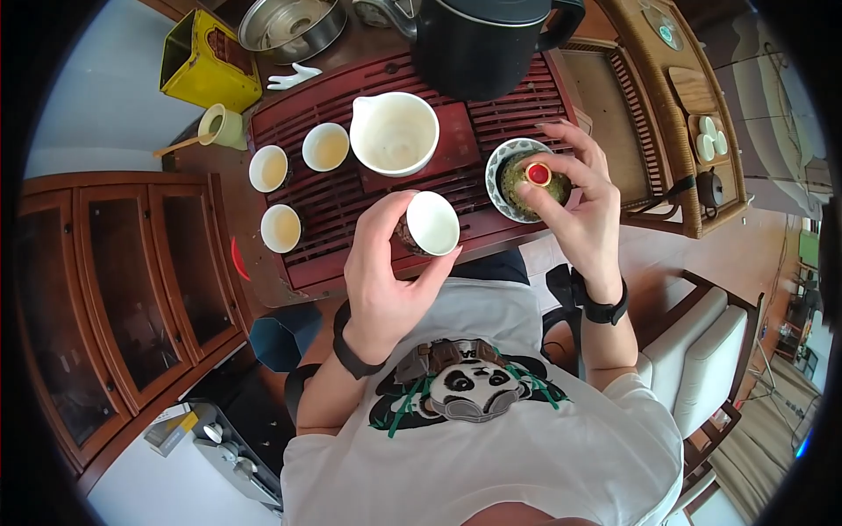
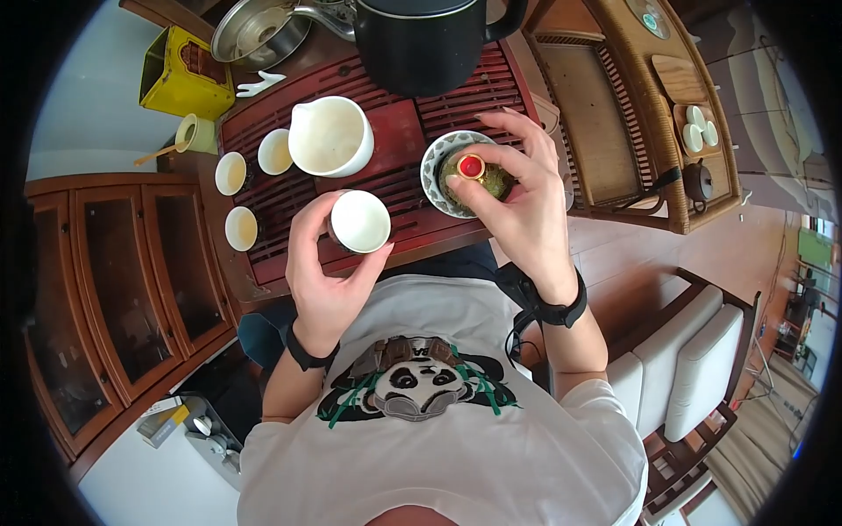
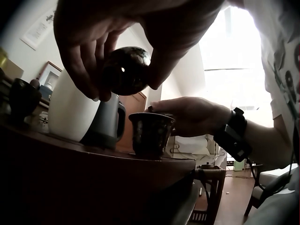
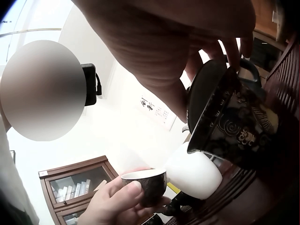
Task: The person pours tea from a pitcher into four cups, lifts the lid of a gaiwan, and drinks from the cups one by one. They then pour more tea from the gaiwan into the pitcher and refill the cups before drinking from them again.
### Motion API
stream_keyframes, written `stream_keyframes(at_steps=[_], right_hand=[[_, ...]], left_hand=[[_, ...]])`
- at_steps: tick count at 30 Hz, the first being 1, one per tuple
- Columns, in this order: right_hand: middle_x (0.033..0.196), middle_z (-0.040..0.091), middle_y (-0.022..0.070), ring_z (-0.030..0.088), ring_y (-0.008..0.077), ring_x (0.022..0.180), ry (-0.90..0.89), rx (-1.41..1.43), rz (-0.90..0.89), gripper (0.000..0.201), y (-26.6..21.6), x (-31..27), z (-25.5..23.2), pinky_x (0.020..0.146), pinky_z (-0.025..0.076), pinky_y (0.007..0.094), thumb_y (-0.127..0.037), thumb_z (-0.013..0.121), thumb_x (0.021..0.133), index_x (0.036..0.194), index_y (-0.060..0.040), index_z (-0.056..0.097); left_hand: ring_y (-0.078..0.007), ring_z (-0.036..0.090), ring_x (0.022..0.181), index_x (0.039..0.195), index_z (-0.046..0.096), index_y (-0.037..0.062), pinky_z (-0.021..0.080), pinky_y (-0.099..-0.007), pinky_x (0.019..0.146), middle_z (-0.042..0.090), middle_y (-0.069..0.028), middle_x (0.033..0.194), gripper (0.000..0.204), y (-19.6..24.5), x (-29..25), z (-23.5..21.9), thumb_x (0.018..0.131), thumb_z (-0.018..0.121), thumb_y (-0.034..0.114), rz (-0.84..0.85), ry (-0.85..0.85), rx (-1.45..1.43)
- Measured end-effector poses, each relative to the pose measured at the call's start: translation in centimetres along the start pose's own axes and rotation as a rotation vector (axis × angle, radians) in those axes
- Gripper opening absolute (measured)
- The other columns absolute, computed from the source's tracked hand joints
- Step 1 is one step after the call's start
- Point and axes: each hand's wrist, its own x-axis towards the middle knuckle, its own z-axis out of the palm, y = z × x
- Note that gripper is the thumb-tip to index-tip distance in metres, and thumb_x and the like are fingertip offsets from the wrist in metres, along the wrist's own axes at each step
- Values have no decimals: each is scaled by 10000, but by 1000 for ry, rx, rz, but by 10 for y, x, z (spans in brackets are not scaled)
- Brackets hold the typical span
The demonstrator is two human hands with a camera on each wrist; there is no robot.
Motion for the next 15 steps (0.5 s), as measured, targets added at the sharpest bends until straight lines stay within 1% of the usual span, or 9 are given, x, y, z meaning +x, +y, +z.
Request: stream_keyframes(at_steps=[4,6,15], right_hand=[[1318,642,120,538,304,1274,-12,-17,-20,252,0,3,-1,1086,415,420,-131,844,746,971,-42,777],[1310,647,120,540,306,1275,-22,-35,-30,247,-3,5,-2,1086,416,420,-131,842,748,967,-40,775],[1293,661,109,531,324,1301,-65,-81,-46,233,-6,9,-2,1099,411,433,-137,831,757,958,-37,769]], left_hand=[[-263,642,1125,1326,554,11,536,-363,942,626,-145,1268,673,-1,-2,0,738,882,12,-15,10,-10],[-337,672,1083,1307,562,-9,562,-401,912,650,-191,1228,667,0,0,-1,728,891,38,0,26,7],[-332,677,1070,1295,572,-8,564,-396,895,651,-190,1219,650,-3,-4,-3,731,890,48,-25,36,-10]])
